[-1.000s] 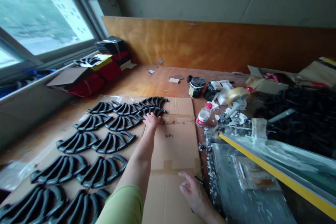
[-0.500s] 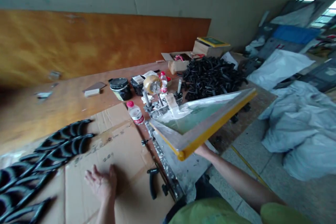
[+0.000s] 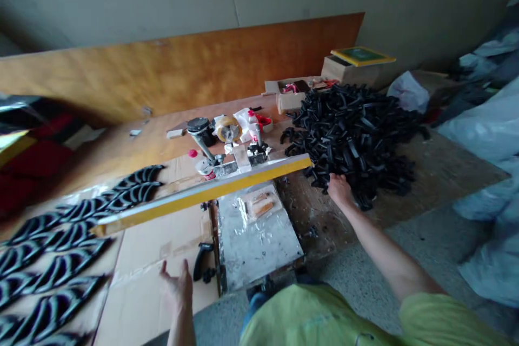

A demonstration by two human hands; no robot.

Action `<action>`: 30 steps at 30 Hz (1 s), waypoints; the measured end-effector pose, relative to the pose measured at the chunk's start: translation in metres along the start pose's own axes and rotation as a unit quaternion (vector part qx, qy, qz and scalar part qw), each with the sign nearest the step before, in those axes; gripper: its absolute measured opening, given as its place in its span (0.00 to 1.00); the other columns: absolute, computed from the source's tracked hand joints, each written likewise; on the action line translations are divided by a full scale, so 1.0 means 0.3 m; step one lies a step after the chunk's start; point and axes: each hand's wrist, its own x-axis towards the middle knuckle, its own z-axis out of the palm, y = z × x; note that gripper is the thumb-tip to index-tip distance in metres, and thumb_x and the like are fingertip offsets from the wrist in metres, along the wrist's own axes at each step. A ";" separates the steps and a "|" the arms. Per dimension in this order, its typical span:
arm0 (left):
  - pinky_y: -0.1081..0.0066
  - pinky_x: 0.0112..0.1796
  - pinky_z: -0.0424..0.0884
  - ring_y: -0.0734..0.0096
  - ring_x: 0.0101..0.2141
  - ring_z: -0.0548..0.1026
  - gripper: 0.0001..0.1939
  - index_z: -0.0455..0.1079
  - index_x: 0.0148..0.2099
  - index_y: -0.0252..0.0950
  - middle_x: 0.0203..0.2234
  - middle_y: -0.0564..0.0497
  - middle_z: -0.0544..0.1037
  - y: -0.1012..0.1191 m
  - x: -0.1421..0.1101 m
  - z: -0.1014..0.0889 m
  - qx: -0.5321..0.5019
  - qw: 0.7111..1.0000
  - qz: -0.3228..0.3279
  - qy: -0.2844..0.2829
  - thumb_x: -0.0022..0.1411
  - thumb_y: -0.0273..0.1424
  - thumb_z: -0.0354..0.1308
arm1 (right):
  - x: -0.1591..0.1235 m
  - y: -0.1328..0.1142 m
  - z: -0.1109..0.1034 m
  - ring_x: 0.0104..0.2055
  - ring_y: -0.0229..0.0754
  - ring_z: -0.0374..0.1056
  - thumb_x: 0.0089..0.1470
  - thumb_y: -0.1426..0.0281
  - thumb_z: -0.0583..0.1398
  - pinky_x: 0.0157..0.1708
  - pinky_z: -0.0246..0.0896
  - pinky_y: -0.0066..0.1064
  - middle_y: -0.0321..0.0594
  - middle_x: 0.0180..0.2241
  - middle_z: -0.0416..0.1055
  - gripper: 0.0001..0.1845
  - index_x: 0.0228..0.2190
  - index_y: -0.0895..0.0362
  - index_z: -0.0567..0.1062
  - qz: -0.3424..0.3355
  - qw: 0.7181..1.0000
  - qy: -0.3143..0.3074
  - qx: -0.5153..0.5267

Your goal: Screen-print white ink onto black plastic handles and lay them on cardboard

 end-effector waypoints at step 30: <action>0.76 0.25 0.65 0.78 0.20 0.65 0.24 0.74 0.42 0.32 0.17 0.56 0.66 0.735 -0.094 -0.226 -0.468 0.844 0.249 -0.078 0.68 0.46 0.45 | -0.217 -0.640 0.038 0.53 0.47 0.62 0.60 0.74 0.57 0.54 0.56 0.40 0.45 0.50 0.71 0.19 0.52 0.54 0.75 -0.489 0.858 0.022 0.154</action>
